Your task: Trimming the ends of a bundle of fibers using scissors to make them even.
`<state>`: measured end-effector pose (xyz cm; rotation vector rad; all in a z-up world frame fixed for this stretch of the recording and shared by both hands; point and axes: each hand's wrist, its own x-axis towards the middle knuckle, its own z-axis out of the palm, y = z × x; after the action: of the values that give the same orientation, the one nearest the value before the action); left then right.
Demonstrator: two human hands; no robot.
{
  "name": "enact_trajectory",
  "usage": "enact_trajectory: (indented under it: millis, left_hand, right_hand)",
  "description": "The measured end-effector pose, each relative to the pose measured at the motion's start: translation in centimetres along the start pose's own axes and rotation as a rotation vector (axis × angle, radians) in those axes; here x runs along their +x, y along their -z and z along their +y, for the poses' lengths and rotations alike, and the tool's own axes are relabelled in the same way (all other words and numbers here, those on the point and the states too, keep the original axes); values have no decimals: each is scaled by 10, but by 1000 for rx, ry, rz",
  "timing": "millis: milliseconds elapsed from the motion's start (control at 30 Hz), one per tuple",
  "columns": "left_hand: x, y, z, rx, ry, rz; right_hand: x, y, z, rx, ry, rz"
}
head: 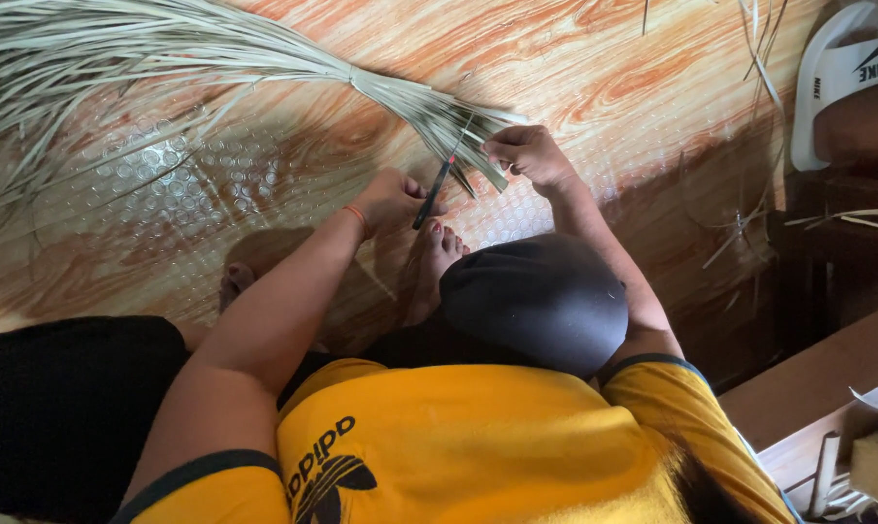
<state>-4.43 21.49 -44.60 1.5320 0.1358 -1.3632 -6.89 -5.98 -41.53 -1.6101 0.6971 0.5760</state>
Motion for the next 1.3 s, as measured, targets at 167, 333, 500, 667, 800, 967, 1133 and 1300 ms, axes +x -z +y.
enact_trajectory:
  millis: [167, 333, 500, 667, 800, 967, 1133, 1300]
  left_hand:
    - [-1, 1, 0, 43, -10, 13]
    - [-2, 2, 3, 63, -15, 32]
    - [14, 1, -12, 80, -6, 54]
    - [-1, 3, 2, 60, 13, 104]
    - [-12, 12, 6, 86, -74, 61]
    - [-17, 14, -8, 188, -89, 66]
    - [-3, 12, -40, 403, -75, 39]
    - [-14, 5, -35, 389, 4, 19]
  right_hand:
    - [-4, -3, -2, -10, 0, -7]
    - [-6, -4, -5, -16, 5, -16]
    - [-9, -3, -10, -7, 14, -24]
    - [-5, -1, -10, -50, 13, -45]
    - [28, 18, 20, -262, 118, 97]
    - [29, 7, 19, -791, 152, 99]
    - [38, -6, 29, -1090, 274, 174]
    - [57, -2, 52, -1050, 156, 132]
